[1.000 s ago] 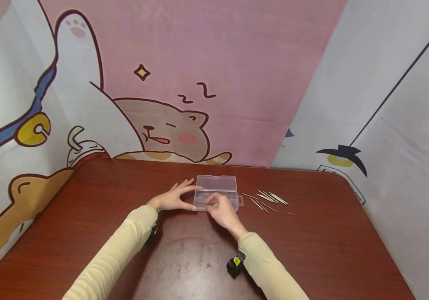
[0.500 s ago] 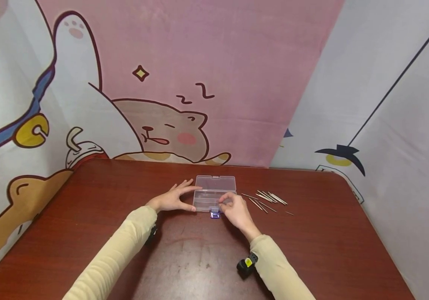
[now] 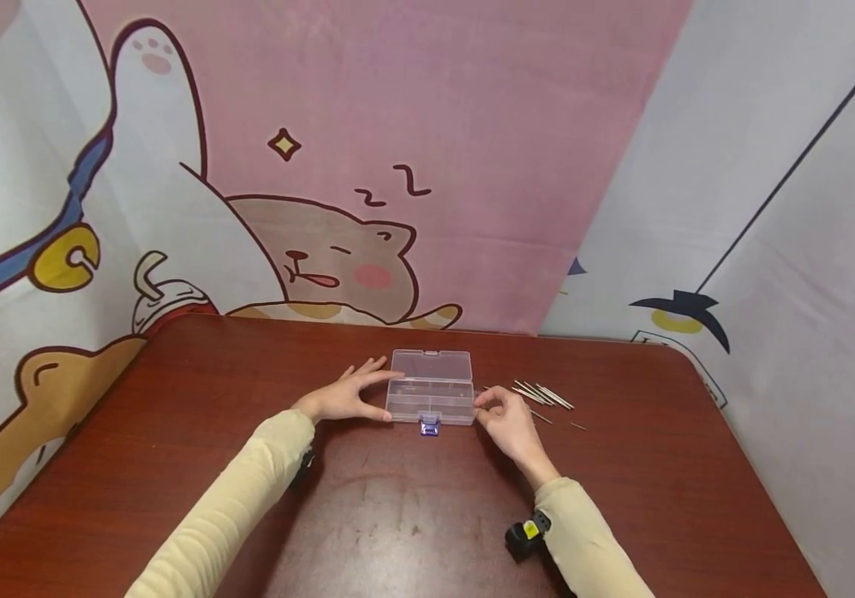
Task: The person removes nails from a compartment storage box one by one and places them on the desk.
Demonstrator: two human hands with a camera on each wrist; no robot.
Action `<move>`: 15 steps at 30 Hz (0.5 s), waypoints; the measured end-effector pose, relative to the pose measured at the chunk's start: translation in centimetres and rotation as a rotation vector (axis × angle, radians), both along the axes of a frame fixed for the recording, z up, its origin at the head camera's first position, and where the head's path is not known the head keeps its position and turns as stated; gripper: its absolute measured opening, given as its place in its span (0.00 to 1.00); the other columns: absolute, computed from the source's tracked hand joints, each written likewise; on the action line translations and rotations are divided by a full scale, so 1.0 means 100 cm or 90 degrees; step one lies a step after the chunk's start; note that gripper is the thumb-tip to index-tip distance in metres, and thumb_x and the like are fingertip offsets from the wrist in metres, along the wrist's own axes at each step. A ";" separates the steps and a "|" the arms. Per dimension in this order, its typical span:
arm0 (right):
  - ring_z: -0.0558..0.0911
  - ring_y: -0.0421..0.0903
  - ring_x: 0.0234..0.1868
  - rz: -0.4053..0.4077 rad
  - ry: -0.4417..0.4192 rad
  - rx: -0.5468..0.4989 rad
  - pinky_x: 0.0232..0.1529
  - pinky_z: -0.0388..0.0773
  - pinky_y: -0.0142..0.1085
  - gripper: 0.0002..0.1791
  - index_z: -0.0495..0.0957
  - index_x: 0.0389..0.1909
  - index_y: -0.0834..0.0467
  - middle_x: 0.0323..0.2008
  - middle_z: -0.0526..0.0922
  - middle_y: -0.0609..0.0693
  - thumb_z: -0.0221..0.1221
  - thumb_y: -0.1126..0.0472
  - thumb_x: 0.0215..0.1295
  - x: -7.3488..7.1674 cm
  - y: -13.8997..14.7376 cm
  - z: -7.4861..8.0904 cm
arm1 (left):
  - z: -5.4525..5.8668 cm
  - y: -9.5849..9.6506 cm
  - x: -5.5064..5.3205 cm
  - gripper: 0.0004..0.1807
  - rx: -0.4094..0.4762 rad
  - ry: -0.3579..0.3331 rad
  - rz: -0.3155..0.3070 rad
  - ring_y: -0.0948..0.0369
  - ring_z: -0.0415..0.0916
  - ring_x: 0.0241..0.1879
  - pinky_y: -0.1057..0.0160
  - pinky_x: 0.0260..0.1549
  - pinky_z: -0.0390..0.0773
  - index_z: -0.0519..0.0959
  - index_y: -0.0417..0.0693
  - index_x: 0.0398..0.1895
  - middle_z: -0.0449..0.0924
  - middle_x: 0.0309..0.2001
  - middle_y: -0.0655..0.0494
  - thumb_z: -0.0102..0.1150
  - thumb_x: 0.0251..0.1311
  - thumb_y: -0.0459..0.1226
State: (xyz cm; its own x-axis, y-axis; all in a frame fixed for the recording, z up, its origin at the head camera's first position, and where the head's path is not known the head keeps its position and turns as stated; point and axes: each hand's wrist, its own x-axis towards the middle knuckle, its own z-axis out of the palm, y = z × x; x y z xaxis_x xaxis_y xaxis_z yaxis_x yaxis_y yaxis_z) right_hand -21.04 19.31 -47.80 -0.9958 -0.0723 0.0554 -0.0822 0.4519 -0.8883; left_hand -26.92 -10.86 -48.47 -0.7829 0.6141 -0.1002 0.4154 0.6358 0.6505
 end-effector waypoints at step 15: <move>0.65 0.37 0.18 -0.073 -0.033 0.054 0.22 0.63 0.31 0.07 0.78 0.38 0.68 0.16 0.73 0.46 0.61 0.70 0.59 0.009 0.050 0.000 | 0.002 0.000 0.000 0.43 -0.009 0.000 -0.009 0.45 0.33 0.74 0.39 0.66 0.32 0.61 0.57 0.73 0.41 0.76 0.40 0.67 0.55 0.52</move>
